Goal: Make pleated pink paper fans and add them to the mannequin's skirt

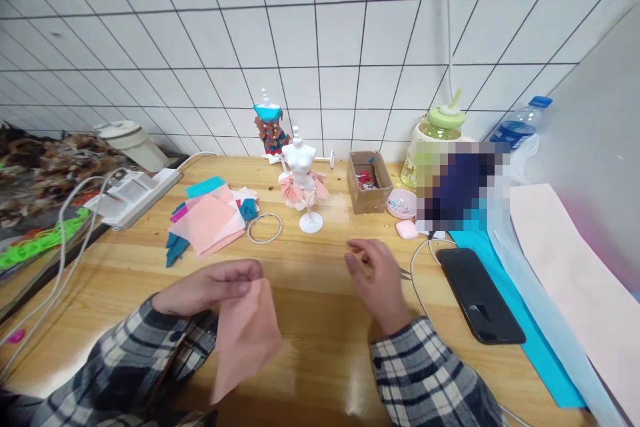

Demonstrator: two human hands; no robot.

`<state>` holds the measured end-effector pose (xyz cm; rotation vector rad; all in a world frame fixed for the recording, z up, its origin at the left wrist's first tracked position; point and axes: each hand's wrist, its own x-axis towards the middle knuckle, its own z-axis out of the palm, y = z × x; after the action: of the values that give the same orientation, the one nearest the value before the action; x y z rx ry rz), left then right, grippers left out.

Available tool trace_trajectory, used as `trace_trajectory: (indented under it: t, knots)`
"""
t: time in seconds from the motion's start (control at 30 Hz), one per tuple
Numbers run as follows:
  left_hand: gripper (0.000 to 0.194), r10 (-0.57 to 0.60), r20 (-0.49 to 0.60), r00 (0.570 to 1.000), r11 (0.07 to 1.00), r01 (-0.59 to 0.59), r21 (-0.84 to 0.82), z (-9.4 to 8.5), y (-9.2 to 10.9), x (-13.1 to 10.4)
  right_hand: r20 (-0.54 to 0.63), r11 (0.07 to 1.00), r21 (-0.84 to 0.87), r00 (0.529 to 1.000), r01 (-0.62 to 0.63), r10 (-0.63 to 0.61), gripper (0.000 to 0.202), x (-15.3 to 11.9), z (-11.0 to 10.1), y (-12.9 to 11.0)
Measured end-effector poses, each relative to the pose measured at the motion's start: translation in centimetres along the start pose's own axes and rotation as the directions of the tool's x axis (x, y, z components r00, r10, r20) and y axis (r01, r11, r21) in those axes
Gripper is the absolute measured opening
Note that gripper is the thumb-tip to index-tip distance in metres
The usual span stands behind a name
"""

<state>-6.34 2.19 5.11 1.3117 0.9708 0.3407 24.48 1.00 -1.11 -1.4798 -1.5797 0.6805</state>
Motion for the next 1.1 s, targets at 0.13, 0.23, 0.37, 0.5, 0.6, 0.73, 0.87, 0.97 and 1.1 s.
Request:
trace_trajectory:
  t: [0.13,0.23,0.37,0.5,0.6,0.73,0.87,0.97,1.1]
  knots:
    - [0.030,0.053,0.020,0.998,0.996,-0.054,0.074,2.1,0.4,3.9,0.475,0.708,0.582,0.874,-0.400,0.103,0.063,-1.0,4.8,-3.6]
    - [0.030,0.149,-0.153,0.977,0.975,-0.120,0.185,2.4,-0.5,6.2,0.552,0.765,0.467,0.823,-0.443,0.139,0.050,-1.3,6.8,-4.1]
    - [0.029,0.200,-0.344,0.917,0.967,-0.127,0.222,2.4,-2.0,6.9,0.356,0.918,0.231,0.906,-0.323,0.230,0.025,-1.3,6.6,-2.8]
    - [0.047,0.214,-0.377,0.901,0.939,-0.297,-0.175,2.7,-3.0,6.7,0.305,0.869,0.363,0.924,-0.337,0.230,0.024,-1.5,5.7,-1.9]
    - [0.063,0.218,-0.367,0.904,0.780,-0.387,-0.492,3.5,-3.3,6.8,0.314,0.740,0.545,0.914,-0.395,0.257,0.030,-1.6,5.5,-1.6]
    - [0.048,0.232,-0.094,0.968,0.758,-0.241,-0.606,4.7,-3.6,7.0,0.273,0.665,0.630,0.917,-0.400,0.292,0.036,-1.6,5.2,-1.3]
    - [0.033,0.204,-0.200,0.959,0.824,-0.278,-0.494,4.5,-4.5,7.3,0.326,0.671,0.614,0.908,-0.416,0.265,0.040,-1.5,4.6,-1.3]
    - [0.032,0.221,-0.305,0.926,0.862,-0.332,-0.383,4.0,-5.0,7.5,0.384,0.684,0.582,0.890,-0.441,0.247,0.041,-1.6,4.3,-1.3]
    - [0.040,0.272,-0.332,0.903,0.887,-0.369,-0.278,3.8,-4.7,7.4,0.336,0.753,0.521,0.908,-0.401,0.251,0.031,-1.6,4.2,-1.0]
